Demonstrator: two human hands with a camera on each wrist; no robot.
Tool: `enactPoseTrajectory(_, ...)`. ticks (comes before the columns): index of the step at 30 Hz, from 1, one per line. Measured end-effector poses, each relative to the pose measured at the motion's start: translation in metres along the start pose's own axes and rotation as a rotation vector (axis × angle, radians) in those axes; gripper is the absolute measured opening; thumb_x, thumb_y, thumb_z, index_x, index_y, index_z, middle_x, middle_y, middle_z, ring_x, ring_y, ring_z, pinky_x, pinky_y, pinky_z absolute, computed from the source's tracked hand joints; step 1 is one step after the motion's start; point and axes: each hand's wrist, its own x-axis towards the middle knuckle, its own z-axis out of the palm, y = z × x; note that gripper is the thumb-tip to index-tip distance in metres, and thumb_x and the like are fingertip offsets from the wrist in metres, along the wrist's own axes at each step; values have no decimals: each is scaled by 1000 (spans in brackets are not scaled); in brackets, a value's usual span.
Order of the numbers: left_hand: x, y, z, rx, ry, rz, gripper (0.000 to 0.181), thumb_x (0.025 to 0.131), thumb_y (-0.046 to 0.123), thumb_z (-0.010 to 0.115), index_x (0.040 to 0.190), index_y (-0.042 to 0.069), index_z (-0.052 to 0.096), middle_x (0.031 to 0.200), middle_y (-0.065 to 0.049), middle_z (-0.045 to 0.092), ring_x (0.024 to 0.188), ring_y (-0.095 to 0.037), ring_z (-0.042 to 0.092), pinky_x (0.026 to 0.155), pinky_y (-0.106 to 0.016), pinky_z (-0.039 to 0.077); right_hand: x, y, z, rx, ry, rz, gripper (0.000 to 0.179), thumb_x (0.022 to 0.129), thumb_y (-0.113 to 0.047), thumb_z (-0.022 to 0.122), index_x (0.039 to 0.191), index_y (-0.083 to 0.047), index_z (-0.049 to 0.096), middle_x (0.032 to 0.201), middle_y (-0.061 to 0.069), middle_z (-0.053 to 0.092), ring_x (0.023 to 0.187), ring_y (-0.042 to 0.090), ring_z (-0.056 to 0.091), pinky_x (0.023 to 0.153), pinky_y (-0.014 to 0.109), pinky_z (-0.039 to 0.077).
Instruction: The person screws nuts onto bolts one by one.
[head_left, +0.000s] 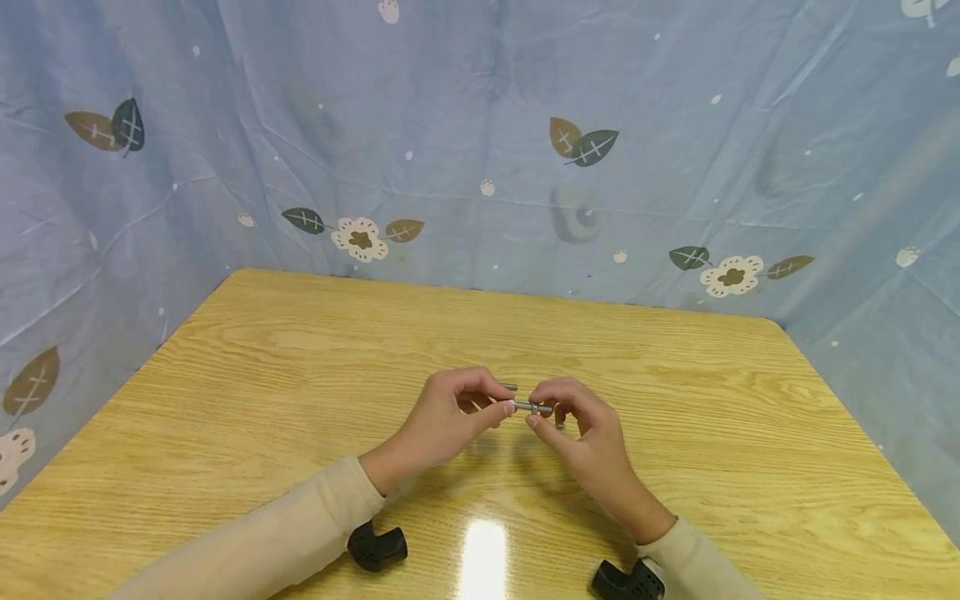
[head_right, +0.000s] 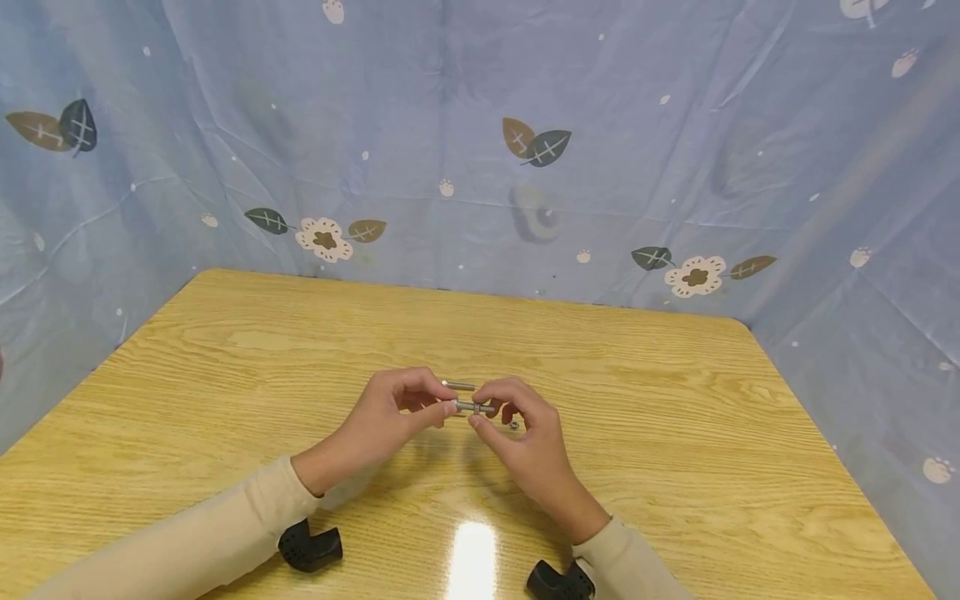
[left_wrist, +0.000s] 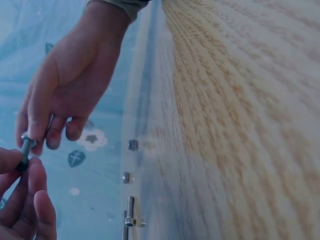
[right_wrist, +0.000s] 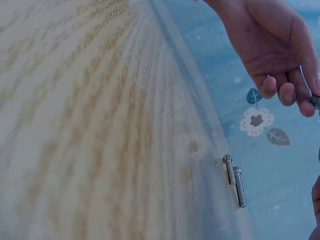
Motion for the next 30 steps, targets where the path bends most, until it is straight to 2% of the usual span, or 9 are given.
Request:
enactPoseTrajectory(9,0,2,1,-2,-4,-3,6,90,20,70,94,19,73,95,2,70,79,-9,66,69,-28,56,-2,0,-3,-26,-11,69,22,87,8,63,104,-6,66,94,5,65,74,9,52,64,24,46)
enactPoseTrajectory(12,0,1,1,-3,0,0,6,90,20,70,94,18,74,94,1,70,79,-9,66,69,-27,56,-2,-1,-3,-32,-18,107,26,87,5,66,109,-8,64,99,6,64,78,12,53,65,23,45)
enactPoseTrajectory(16,1,1,1,-3,9,2,5,90,20,70,93,18,74,94,1,71,77,-9,66,68,-27,56,-2,0,-3,-21,-19,79,30,85,8,67,110,-6,61,101,8,61,81,14,53,64,24,44)
enactPoseTrajectory(19,1,1,0,-3,10,-2,5,89,19,70,93,20,73,96,2,71,77,-10,66,67,-27,56,-1,0,-2,-9,-17,52,28,84,11,66,106,-5,62,98,6,62,80,11,54,63,25,44)
enactPoseTrajectory(30,0,2,0,-10,6,-1,5,90,20,70,94,19,74,97,2,71,77,-10,66,68,-27,57,-1,0,-2,-7,-18,96,21,88,7,64,102,-8,65,96,1,64,78,9,53,65,25,44)
